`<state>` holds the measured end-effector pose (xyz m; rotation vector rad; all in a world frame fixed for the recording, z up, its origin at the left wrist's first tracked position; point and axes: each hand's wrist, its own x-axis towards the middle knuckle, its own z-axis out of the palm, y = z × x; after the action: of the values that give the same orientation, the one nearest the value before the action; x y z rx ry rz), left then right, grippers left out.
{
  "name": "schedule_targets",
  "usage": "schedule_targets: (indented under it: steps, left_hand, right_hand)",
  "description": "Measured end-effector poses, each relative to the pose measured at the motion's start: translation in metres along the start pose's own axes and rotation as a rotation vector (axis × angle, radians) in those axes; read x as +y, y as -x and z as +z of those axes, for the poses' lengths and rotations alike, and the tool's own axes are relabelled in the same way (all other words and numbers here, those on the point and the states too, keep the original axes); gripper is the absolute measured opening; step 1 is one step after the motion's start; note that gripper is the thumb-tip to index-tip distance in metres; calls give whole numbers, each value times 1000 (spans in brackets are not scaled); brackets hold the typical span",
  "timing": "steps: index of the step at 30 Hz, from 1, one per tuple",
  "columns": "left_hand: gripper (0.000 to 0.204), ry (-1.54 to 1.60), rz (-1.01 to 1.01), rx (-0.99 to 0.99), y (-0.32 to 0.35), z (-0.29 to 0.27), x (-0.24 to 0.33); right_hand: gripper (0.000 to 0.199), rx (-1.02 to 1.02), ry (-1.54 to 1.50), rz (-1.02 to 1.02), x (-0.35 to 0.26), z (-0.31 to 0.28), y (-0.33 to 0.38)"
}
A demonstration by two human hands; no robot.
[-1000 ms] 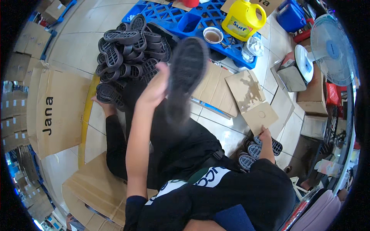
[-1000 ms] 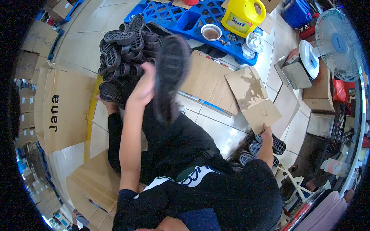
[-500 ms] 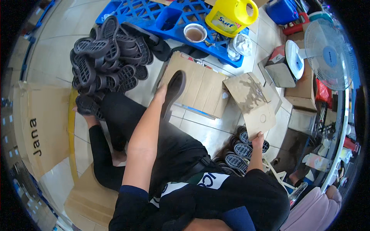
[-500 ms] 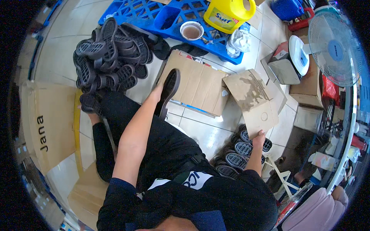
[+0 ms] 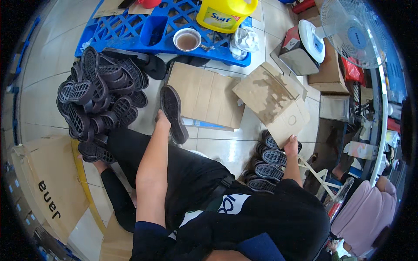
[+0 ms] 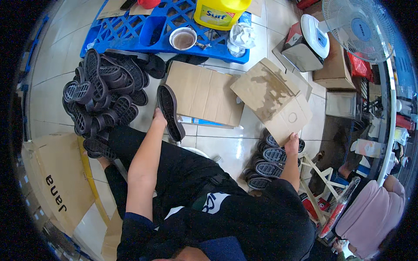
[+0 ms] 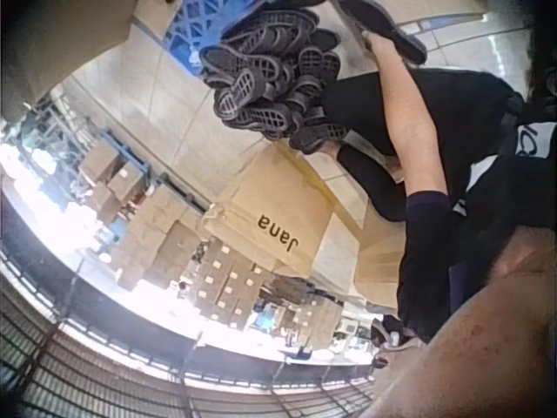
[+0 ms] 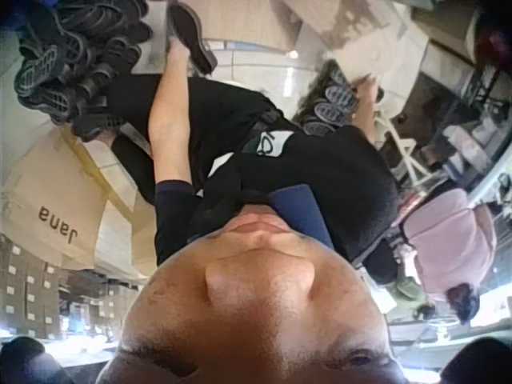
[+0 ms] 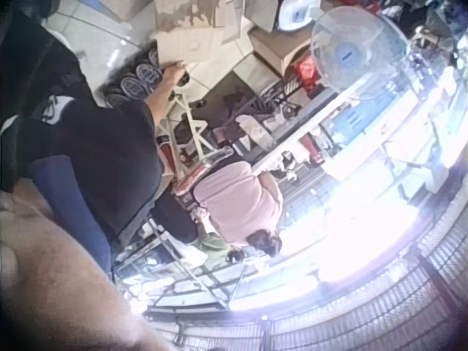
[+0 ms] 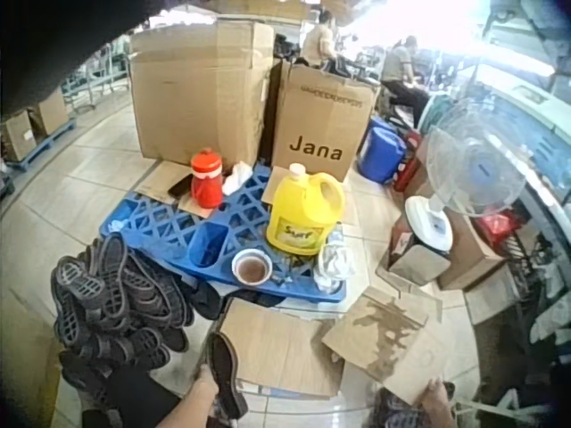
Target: The person dips a small tool into a cup of liquid and applies it to shoe soles, handling the soles by hand and placing them into cardboard boxes.
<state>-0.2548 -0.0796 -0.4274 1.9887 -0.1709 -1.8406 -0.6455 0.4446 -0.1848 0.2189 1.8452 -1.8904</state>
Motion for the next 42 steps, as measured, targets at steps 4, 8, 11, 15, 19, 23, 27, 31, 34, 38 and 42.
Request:
schedule_targets:
  steps: [4, 8, 11, 15, 19, 23, 27, 31, 34, 38, 42]
  left_hand:
    - [54, 78, 101, -113, 10, 4, 2]
    - [42, -87, 274, -41, 110, 31, 25]
    - [31, -64, 348, 123, 146, 30, 47]
    - [32, 221, 397, -53, 164, 18, 78]
    - [27, 242, 374, 118, 204, 0, 109]
    - [36, 259, 375, -64, 158, -39, 123]
    - [53, 414, 261, -363, 183, -28, 121]
    - [54, 450, 283, -400, 210, -31, 120]
    - [49, 478, 272, -428, 205, -15, 112]
    - [49, 523, 309, -381, 209, -32, 120]
    - [50, 421, 319, -386, 202, -26, 118]
  right_hand:
    - [34, 16, -42, 42, 4, -2, -4]
    - [27, 42, -75, -87, -6, -3, -1]
    - [21, -54, -126, -145, -4, -11, -13]
    - [29, 102, -149, -153, 0, -20, -18]
    - [27, 253, -124, -113, 2, -10, 0]
    - [25, 98, -153, -79, 37, -22, -12]
    - [17, -8, -268, 50, 54, 3, -3]
    - [30, -131, -226, 197, 74, 40, -6]
    - [26, -251, -155, 241, 86, 40, -22]
    - [26, -323, 12, 305, 62, 105, 16]
    - [29, -389, 46, 328, 83, 125, 2]
